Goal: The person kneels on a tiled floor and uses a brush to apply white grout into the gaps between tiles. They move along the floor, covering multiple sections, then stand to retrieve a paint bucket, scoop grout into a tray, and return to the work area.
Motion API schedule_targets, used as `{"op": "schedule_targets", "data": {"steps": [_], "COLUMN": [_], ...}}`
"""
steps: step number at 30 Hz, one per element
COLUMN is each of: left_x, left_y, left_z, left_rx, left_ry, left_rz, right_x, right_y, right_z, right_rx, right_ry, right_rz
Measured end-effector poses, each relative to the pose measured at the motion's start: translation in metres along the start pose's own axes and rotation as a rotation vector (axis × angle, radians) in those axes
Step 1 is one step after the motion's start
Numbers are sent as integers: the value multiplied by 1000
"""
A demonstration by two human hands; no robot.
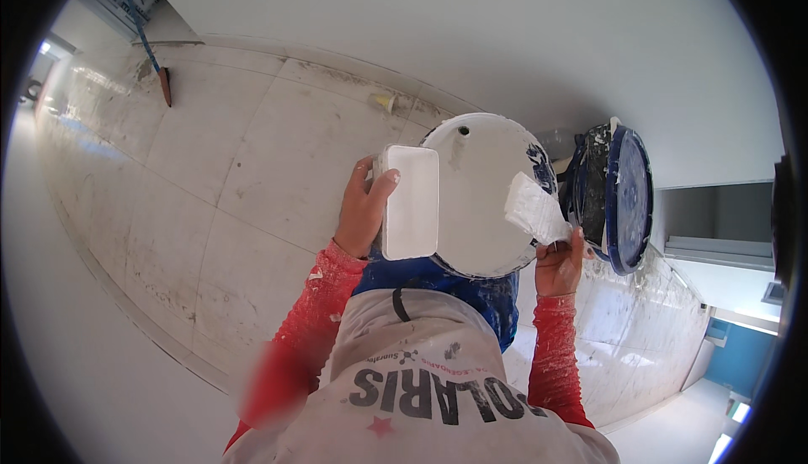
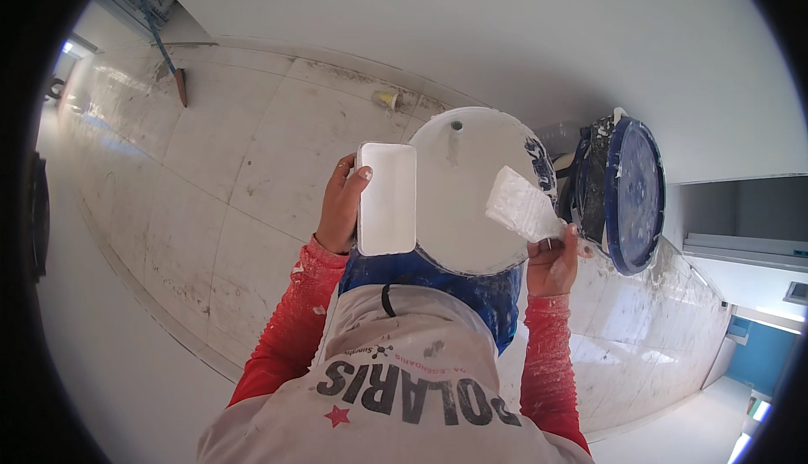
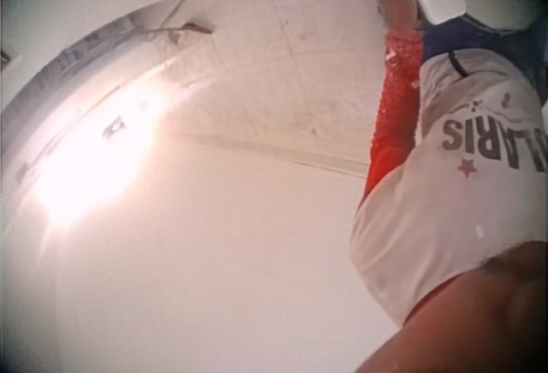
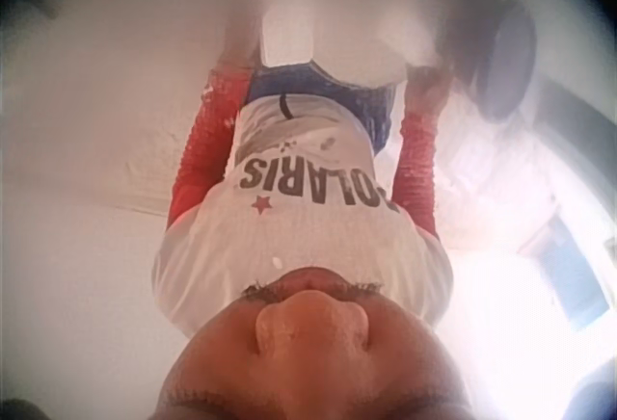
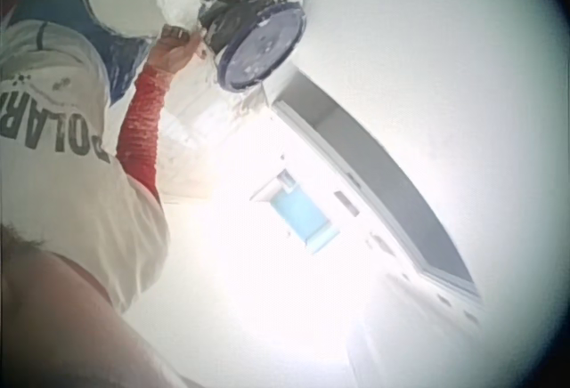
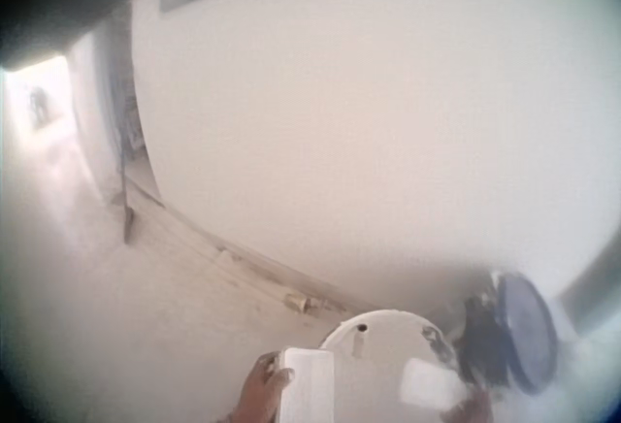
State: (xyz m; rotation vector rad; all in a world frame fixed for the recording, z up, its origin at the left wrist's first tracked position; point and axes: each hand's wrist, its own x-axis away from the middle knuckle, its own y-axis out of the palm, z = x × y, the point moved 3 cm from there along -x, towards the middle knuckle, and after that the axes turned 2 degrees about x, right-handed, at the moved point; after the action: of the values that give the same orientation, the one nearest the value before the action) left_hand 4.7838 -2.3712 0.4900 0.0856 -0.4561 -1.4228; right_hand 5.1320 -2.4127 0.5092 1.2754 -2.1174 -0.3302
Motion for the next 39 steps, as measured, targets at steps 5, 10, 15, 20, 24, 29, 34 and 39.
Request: {"op": "schedule_targets", "data": {"steps": [5, 10, 15, 20, 24, 29, 34, 39], "left_x": [-24, -29, -25, -24, -25, -28, -26, -28], "left_y": [5, 7, 9, 10, 12, 19, 17, 18], "left_z": [8, 13, 16, 17, 21, 29, 28, 23], "left_rx": [-474, -571, -453, -462, -484, -602, -564, -560], "left_ry": [81, 128, 152, 167, 160, 205, 149, 182], "left_rz": [58, 17, 18, 30, 2, -22, -25, -32], "right_x": [-4, -7, -4, 0, 0, -4, -12, -13], "right_y": [22, 54, 95, 92, 81, 69, 38, 5], "right_z": [5, 27, 61, 70, 60, 50, 39, 0], "right_rx": [-83, 136, 251, 343, 391, 427, 393, 601], "right_ry": [-4, -27, -12, -114, -151, -150, -139, -225], "right_rz": [-315, -226, -373, -308, -285, -270, -186, -161]}}
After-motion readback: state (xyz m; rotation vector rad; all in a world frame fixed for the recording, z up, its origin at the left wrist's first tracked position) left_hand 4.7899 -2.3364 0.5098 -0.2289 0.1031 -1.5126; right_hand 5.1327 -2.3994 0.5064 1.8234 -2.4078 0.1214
